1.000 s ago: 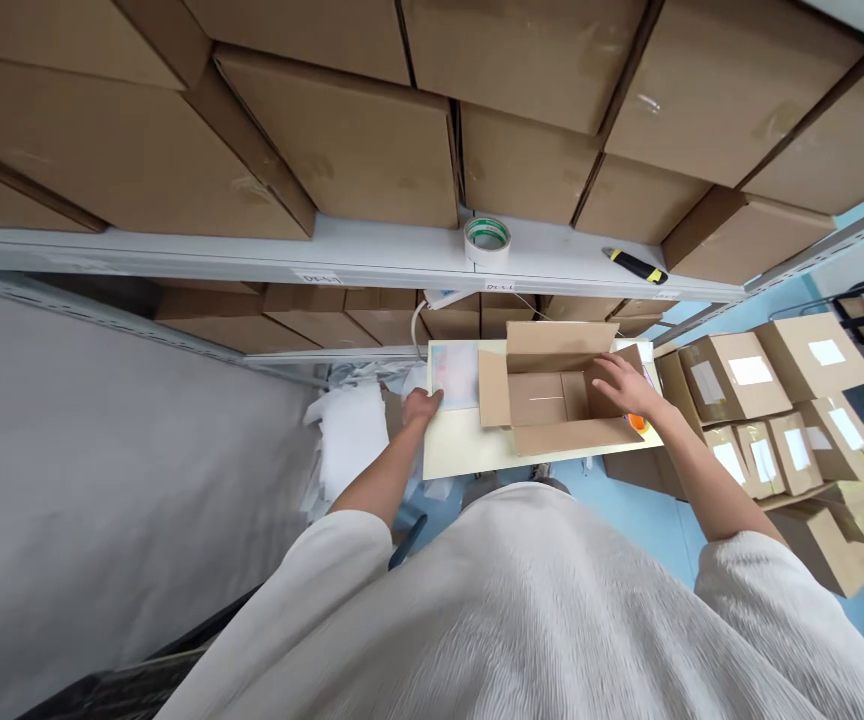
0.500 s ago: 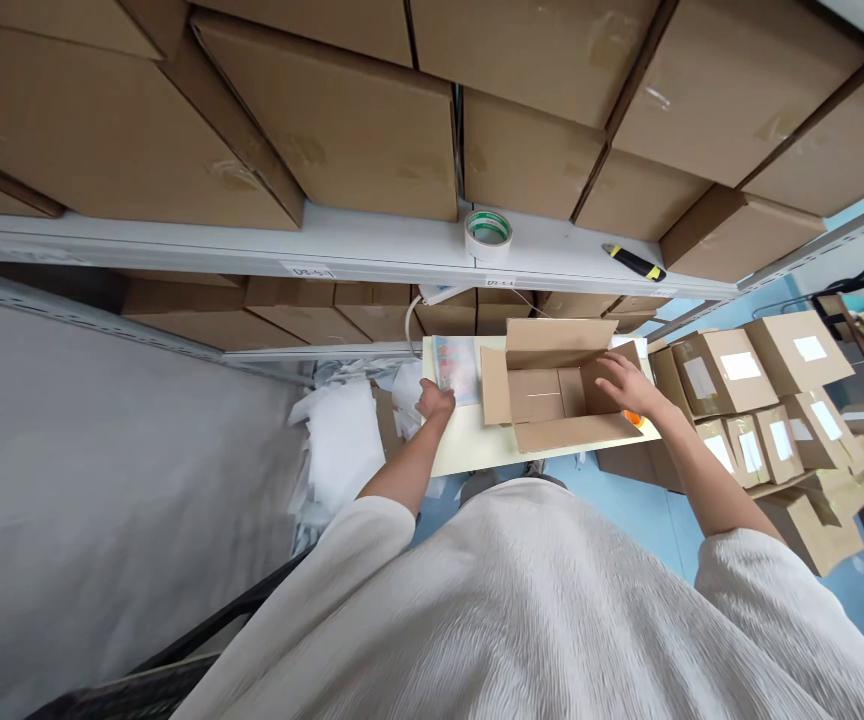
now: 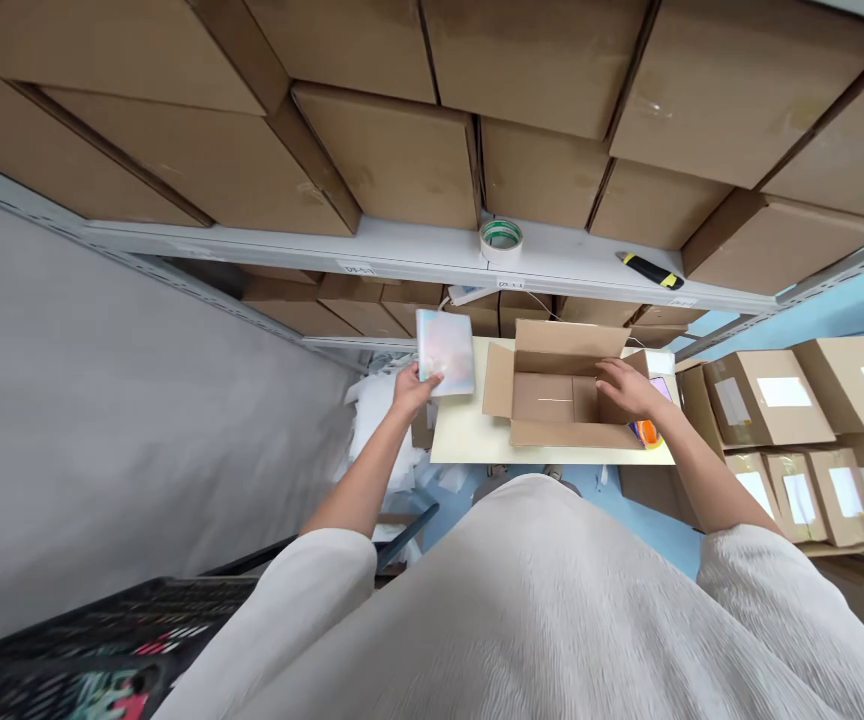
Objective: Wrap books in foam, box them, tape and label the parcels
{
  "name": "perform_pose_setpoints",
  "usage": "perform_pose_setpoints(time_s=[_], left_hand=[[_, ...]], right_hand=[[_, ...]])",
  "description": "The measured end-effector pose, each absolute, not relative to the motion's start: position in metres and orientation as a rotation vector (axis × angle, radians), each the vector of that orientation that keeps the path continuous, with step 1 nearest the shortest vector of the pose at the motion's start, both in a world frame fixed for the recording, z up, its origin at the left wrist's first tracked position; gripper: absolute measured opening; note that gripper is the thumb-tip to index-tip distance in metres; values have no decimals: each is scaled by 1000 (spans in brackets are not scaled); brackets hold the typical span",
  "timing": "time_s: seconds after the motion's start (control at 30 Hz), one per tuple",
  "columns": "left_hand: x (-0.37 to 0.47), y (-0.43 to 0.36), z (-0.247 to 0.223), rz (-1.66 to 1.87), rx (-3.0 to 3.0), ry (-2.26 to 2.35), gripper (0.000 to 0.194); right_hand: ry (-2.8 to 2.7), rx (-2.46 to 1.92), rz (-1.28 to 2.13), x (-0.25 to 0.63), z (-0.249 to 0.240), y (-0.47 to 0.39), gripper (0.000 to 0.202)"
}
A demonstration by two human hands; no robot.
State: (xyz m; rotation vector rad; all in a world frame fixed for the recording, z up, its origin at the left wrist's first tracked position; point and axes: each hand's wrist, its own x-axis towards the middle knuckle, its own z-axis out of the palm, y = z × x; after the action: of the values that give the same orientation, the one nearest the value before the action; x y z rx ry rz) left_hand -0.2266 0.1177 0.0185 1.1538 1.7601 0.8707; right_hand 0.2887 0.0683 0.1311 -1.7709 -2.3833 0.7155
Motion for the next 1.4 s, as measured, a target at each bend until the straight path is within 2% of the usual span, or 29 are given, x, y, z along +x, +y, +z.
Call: perform_pose_setpoints(time_s=[0.17, 0.3, 0.4, 0.6, 0.73, 0.87, 1.03, 1.17, 1.3, 1.4], left_hand=[[-232, 115, 100, 1008, 1422, 1690, 40], [-193, 114, 154, 827, 1690, 1674, 36], [-144, 116, 170, 647, 1862, 1568, 30], [-57, 128, 150, 209, 2022, 1431, 20], [-32, 137, 131, 61, 2033, 1306, 29], [-30, 141, 124, 176, 2002, 1331, 44], [-51, 133, 131, 320, 2002, 1432, 35], [-76, 121, 137, 352, 2003, 1621, 39], [-100, 110, 133, 525, 1839, 1830, 47], [-111, 101, 125, 560, 1584, 1853, 52]], right_hand=[[-2366, -1705, 736, 305, 121, 73, 56], [-2305, -1694, 769, 318, 118, 72, 55], [-2271, -1672, 766, 327, 120, 70, 54], [-2238, -1637, 757, 338, 126, 66, 51], [-2230, -1613, 743, 339, 128, 66, 49], [-2190, -1566, 714, 340, 131, 64, 44], [-2039, -1577, 591, 349, 132, 61, 40], [-1848, -1659, 545, 359, 123, 61, 44], [-1662, -1706, 649, 366, 108, 62, 46], [-1427, -1717, 917, 365, 98, 63, 45]])
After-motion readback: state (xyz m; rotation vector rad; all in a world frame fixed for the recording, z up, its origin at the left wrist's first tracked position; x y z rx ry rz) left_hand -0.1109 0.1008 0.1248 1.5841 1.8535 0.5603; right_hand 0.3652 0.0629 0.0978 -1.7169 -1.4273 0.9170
